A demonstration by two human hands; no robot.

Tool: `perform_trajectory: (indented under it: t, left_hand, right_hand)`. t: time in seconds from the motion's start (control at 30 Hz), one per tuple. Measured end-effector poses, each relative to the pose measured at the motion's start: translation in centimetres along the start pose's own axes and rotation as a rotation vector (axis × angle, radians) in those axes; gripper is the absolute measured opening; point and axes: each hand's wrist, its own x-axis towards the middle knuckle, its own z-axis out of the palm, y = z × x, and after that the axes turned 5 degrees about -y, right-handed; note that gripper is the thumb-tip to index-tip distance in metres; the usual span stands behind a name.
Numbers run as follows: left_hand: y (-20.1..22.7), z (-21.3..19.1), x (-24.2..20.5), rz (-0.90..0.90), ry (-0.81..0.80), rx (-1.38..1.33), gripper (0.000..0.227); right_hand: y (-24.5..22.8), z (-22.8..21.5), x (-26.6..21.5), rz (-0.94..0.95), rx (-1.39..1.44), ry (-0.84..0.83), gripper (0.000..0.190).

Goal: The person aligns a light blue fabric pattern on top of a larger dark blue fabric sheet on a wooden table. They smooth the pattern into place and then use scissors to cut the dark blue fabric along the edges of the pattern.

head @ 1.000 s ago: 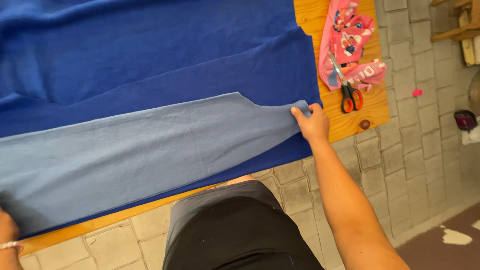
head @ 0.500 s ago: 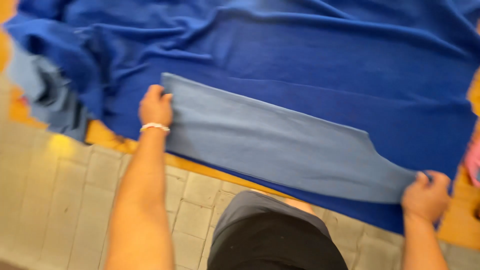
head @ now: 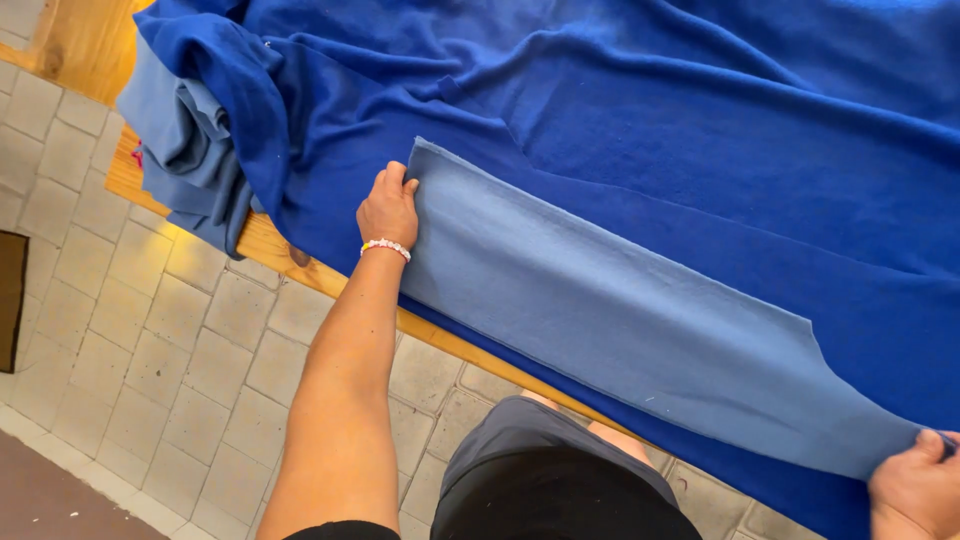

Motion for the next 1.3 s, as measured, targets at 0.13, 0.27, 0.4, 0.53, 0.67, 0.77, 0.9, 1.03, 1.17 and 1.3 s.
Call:
perform_trajectory:
  t: [0.13,0.27,0.4,0.53,0.67,0.77,0.9,1.03,1.17,1.3]
  left_hand:
    - [-0.4,-0.1,-0.2,-0.011,0.029,0.060,0.021]
    - [0.3,-1.0,1.6,-0.117,-0.099,0.027,0.045]
    - [-2.3,0.7,4.9,-0.012,-0.098,-0.033,0.051]
    - [-3.9,2.1,6.7,0.132,-0.065,-0.007,0.055]
    - [-4.8,2.1,5.7,0.250,0.013,0.065,0.038]
    - [-2.7,1.4,4.0,0.246,0.052,0.024,0.029]
    - [-0.9,1.3,2.7,0.207,0.088,0.056,0.030]
    - [0.7,0.7,1.7,0.191,0.143,0.000,0.024]
    - [1.2,0.5,0.9,0.120,0.201,-0.071,0.018]
    - [0.2,2.0,1.3,0.090,0.309,0.028,0.019]
  right_hand:
    - [-2.6,-2.5,0.7,0.094,-0.009,-0.106,0.022]
    - [-4.1,-6.5,3.1,0.175,0.110,-0.269,0.051]
    - [-9.6,-7.6,6.6,-0.180,-0.288,-0.011,0.053]
    - [-19.1,-8.9,9.6,-0.083,0.131,-0.368,0.056]
    - [-22.2,-7.4,10.8,0.046,0.204,-0.582,0.046]
    - [-23.5,-8.2,11.6,0.093,0.247,-0.686,0.036]
    - [-24.6,-7.7,11.7,0.047,0.243,-0.689,0.048]
    - [-25.5,-7.0,10.3,-0.006,0.452,-0.514,0.020]
    - [-25.7,-8.1,8.1,-0.203,0.609,-0.191,0.015]
    - [-24.3,-4.7,6.9,-0.193,0.491,-0.047,0.020]
